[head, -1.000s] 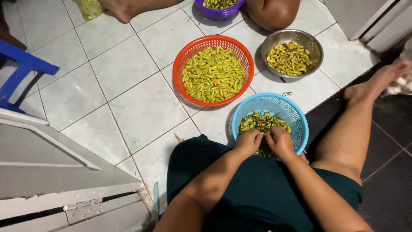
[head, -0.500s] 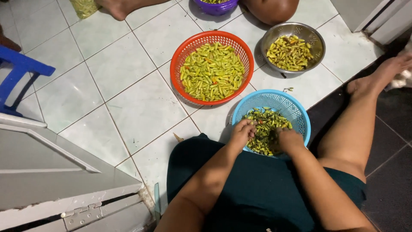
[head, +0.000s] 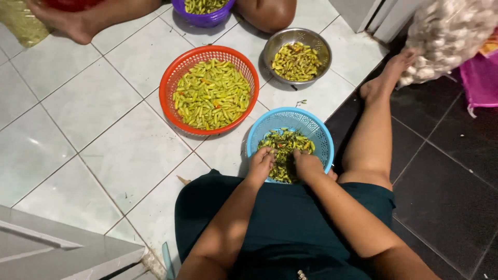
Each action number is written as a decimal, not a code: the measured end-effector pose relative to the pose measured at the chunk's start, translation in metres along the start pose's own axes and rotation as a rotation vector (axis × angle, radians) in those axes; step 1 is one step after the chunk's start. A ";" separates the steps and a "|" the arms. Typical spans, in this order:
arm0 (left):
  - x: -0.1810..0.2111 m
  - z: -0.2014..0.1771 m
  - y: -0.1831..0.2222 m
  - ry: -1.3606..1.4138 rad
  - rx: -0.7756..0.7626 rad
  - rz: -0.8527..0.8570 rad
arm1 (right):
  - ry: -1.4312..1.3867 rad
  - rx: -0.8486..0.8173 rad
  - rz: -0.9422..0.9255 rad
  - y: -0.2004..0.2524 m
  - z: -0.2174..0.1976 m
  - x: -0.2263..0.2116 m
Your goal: Removing stems from green chilies by hand and placing them into a colander while sitting on the floor.
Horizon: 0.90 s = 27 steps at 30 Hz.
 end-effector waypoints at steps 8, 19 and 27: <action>0.014 0.003 0.008 0.003 0.016 0.002 | -0.021 -0.001 -0.047 0.008 -0.023 -0.008; 0.010 0.004 0.006 -0.060 -0.004 0.018 | -0.112 0.067 -0.021 -0.016 0.006 0.014; 0.019 -0.004 0.014 0.125 0.049 -0.047 | -0.681 0.575 -0.048 0.004 -0.052 0.050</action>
Point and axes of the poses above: each hand's wrist, its own y-axis away from the middle knuckle, its own z-axis out of the palm, x = y × z, the point moved 6 cm from there along -y, towards the middle knuckle, and after that the axes turned 1 degree about -z, right-handed, at the moved point
